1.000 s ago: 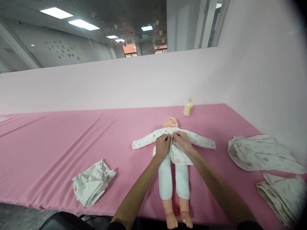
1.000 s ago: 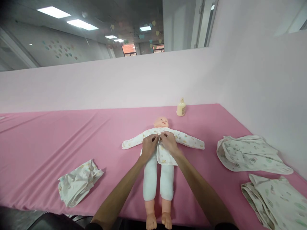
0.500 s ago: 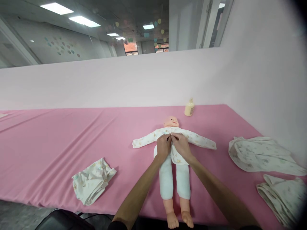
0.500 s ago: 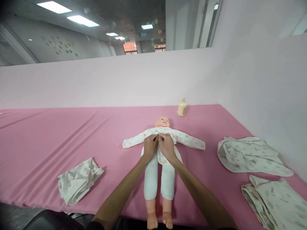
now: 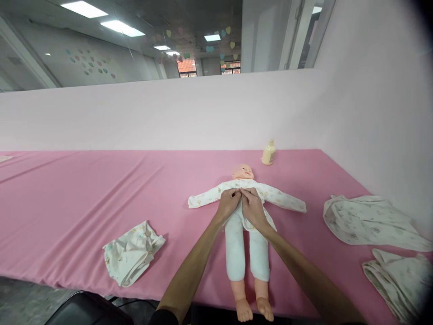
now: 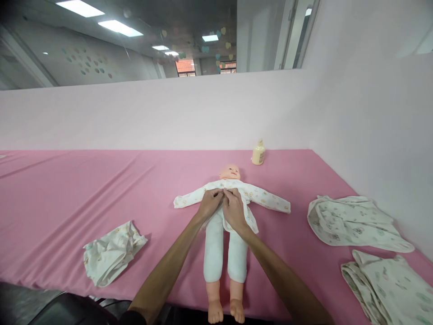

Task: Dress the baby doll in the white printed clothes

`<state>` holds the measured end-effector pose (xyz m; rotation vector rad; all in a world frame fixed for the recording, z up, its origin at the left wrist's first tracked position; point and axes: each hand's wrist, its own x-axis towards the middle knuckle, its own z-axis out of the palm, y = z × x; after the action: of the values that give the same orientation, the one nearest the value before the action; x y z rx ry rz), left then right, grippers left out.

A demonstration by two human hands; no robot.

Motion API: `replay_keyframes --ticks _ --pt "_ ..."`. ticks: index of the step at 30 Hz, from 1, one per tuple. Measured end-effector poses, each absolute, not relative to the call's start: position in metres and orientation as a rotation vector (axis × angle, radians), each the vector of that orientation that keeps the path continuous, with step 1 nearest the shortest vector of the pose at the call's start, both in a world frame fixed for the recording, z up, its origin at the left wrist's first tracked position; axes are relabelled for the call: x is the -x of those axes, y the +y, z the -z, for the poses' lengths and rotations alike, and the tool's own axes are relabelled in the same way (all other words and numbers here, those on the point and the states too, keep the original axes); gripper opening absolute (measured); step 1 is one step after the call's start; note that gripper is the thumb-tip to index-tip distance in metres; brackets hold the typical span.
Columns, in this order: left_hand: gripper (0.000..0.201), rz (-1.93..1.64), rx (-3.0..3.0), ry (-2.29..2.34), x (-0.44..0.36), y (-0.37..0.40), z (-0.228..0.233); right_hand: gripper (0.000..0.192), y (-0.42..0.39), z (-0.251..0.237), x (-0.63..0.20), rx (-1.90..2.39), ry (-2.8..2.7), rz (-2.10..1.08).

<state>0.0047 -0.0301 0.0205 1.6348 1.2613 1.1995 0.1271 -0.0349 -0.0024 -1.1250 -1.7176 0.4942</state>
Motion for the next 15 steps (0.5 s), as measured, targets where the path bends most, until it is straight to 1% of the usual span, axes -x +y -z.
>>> replay_keyframes --ticks 5,8,11,15 --pt "0.023 -1.141 -1.472 1.251 0.004 -0.020 -0.021 0.048 -0.038 0.009 -0.123 1.123 -1.865 -0.277" --pt "0.021 -1.125 -1.320 1.150 0.009 -0.012 -0.022 0.050 -0.040 0.009 -0.121 1.138 -1.944 -0.181" --pt "0.017 -1.084 -1.247 1.082 0.013 -0.009 -0.027 0.051 -0.041 0.008 -0.120 1.149 -1.982 -0.130" --pt "0.018 -1.010 -1.270 1.050 0.018 -0.009 -0.036 0.050 -0.040 0.006 -0.121 1.123 -1.983 -0.138"
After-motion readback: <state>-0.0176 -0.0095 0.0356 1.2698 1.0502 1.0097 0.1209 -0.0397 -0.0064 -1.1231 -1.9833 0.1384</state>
